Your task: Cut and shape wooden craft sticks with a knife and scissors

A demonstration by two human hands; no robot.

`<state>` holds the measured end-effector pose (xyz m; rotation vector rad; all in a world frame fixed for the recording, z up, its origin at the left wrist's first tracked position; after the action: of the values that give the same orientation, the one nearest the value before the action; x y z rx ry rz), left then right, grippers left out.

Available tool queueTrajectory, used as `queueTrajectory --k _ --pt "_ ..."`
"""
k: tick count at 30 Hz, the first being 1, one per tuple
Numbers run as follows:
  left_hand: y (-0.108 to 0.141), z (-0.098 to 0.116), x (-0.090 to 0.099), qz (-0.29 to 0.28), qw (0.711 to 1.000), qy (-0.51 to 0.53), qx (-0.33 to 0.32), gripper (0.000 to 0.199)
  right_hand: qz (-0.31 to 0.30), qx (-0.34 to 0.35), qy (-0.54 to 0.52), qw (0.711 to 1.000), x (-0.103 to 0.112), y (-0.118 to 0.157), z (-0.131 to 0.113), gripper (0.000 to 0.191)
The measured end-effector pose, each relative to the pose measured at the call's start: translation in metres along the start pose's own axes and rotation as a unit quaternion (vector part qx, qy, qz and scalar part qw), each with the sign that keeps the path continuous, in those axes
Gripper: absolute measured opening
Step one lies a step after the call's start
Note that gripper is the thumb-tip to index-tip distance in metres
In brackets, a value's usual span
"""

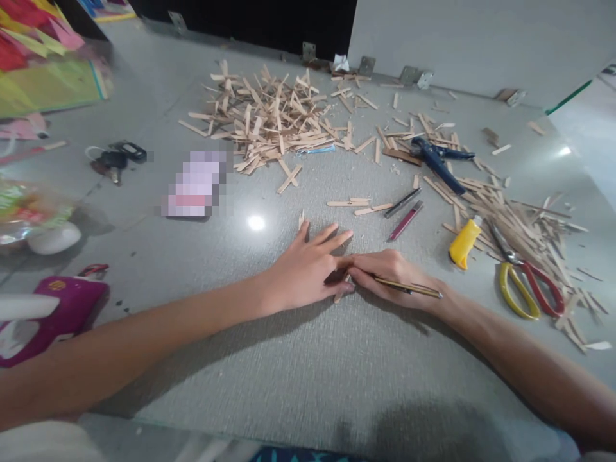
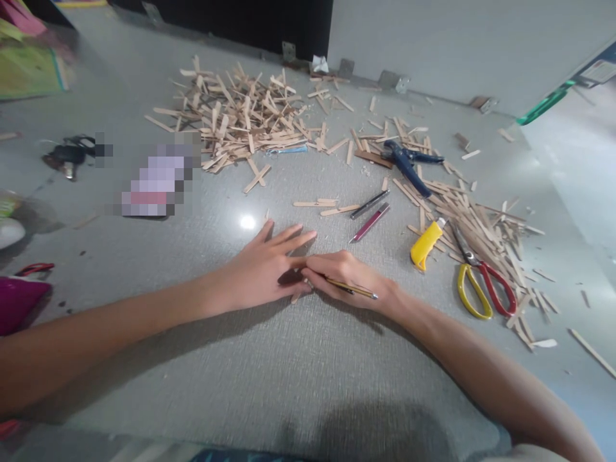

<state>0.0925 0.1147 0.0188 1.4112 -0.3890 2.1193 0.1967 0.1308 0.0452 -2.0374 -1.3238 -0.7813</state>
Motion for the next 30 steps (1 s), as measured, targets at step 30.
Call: queueTrajectory --k 30 --pt "0.000 -0.001 -0.002 0.006 1.000 0.030 0.005 0.052 0.112 -0.067 -0.073 0.989 0.010 0.004 0.016 0.044"
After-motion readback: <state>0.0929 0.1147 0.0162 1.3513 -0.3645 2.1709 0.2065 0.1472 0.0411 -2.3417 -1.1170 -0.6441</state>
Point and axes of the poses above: each hand's wrist, its own y-axis away from the middle knuckle, its own x-axis out of the back of the hand, z = x × y, the point moved 8 cm from there along -y, towards the middle knuckle
